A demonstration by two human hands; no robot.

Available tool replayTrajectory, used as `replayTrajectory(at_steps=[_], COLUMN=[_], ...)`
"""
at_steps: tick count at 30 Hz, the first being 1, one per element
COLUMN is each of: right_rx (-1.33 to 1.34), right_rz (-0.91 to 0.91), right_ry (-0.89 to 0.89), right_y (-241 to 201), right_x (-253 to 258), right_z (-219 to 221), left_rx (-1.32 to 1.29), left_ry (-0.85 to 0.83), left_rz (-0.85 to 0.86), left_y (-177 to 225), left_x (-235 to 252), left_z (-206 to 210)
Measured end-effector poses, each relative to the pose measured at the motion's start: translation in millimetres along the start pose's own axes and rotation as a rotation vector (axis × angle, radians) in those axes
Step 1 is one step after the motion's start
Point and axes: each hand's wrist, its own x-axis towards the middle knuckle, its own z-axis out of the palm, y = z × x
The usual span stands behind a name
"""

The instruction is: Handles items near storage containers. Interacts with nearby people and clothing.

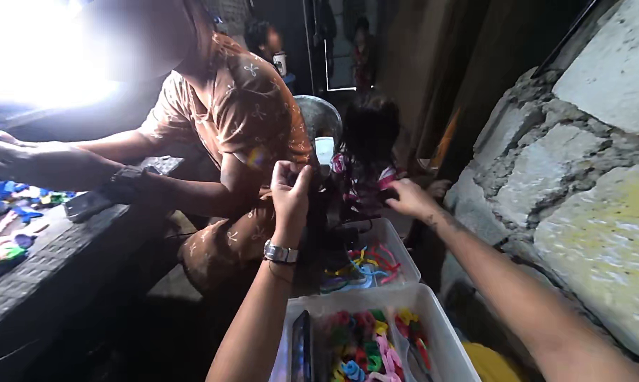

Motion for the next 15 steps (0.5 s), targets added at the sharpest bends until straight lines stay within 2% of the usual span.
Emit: replayTrajectory(at_steps=[2,4,6,8,10,12,14,15], right_rx=[0.175,0.248,0.297,0.371,0.465,0.505,0.496,0.470], right_rz=[-0.226,-0.361,-0.475,-0.521,-0.501,-0.573,-0.749,-0.837], right_ry=[-0.094,-0.215,-0.173,-0.075,-0.032,0.023,0.101,0.105], right_y=[-46.9,-86.9,-108.4,-120.4,-130.3,-135.9,-137.8,-137.7], right_x=[1.3,0.3,-2.1,-6.6,-21.7,-40.7,-55.3,-60.0], right_z=[23.2,43.4,57.9,61.9,59.7,63.8,72.0,75.1], left_rx=[-0.098,-0.189,-0.192,-0.051,0.121,0.355,0.760,0.938], left_ry=[-0.155,-0.356,-0.489,-0.441,-0.269,-0.214,-0.332,-0.563], left_rz=[0.033,0.055,0.054,-0.056,-0.259,-0.455,-0.611,-0.698], left_y=[14.5,25.8,31.6,31.2,17.4,12.9,45.2,57.2], left_x=[-4.9,-8.9,-8.7,-4.3,-0.7,-8.1,-14.1,-6.2], left_z=[12.9,19.8,10.8,-15.8,-42.0,-59.2,-67.8,-76.5])
